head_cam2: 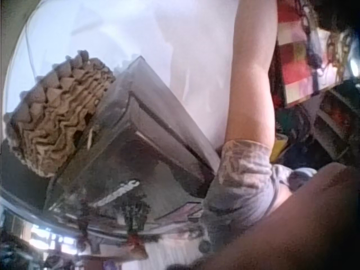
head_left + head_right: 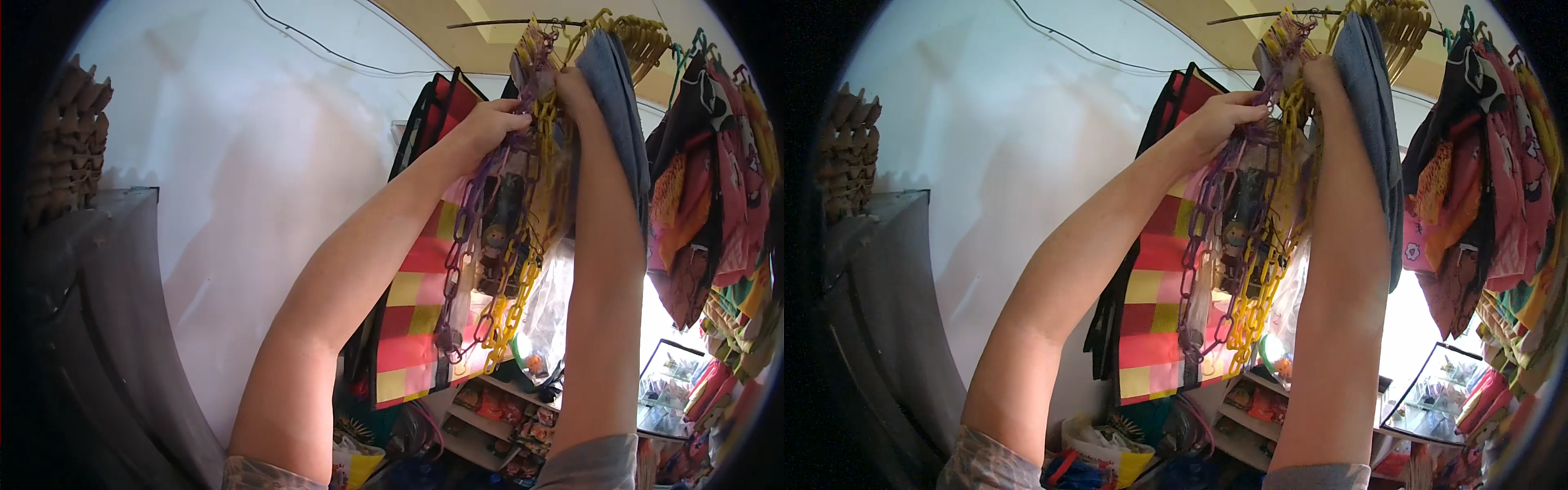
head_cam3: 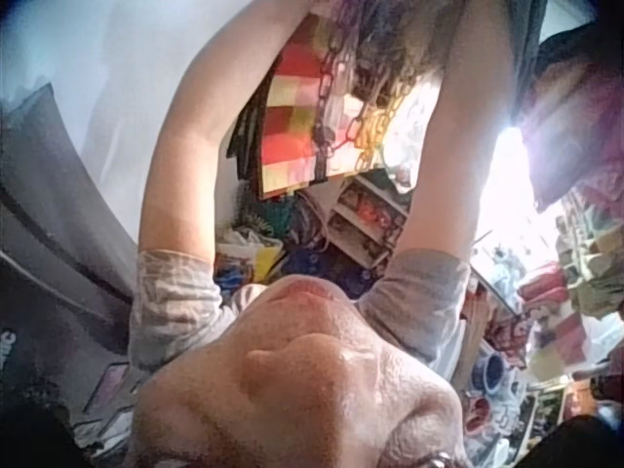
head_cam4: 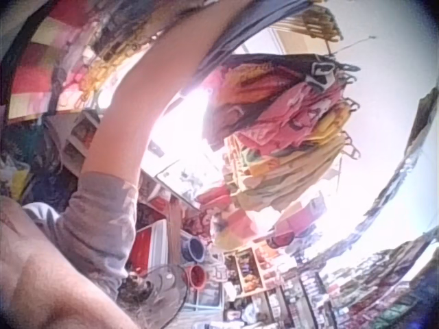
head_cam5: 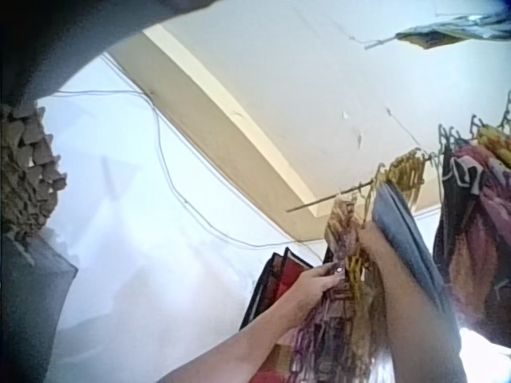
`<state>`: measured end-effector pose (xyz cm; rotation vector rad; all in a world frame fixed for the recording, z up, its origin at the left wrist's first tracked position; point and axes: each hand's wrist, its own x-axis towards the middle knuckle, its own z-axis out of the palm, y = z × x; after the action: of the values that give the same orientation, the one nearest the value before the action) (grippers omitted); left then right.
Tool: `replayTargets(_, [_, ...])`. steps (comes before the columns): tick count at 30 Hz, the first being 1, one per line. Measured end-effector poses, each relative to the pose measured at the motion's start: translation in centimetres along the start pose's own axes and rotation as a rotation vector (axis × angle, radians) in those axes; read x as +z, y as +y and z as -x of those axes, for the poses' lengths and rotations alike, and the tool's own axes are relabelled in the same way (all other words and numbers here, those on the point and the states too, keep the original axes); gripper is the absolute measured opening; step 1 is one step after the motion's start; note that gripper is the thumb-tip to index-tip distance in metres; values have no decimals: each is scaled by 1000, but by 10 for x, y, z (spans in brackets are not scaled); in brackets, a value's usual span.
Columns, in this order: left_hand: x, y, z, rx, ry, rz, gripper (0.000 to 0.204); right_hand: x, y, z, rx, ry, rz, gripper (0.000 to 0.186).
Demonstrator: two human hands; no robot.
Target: The person uses scissors to cut a blister pack of lip balms from a cardboard display sheet. They then place the display sheet and a bag of hair accessories onto a shelf. Finally, they hang a plastic bag containing hair accessories on a rack with other items.
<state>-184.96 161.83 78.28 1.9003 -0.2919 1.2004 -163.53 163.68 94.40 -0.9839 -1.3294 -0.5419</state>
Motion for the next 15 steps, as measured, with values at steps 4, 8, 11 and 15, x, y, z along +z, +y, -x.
replayTargets(4, [0, 6, 4, 85, -4, -26, 45, 3, -16, 4, 51, -73, 164, 23])
replayTargets(8, [-6, 0, 1, 56, -55, -202, 42, 7, -17, 23, 43, -7, 318, 23])
replayTargets(11, [-3, -4, 4, 42, -64, -176, 40, 13, -6, 33, 77, 45, 118, 23])
replayTargets(15, [-12, -6, 17, -21, -40, -118, 39, 12, -10, 70, 73, -127, -654, 22])
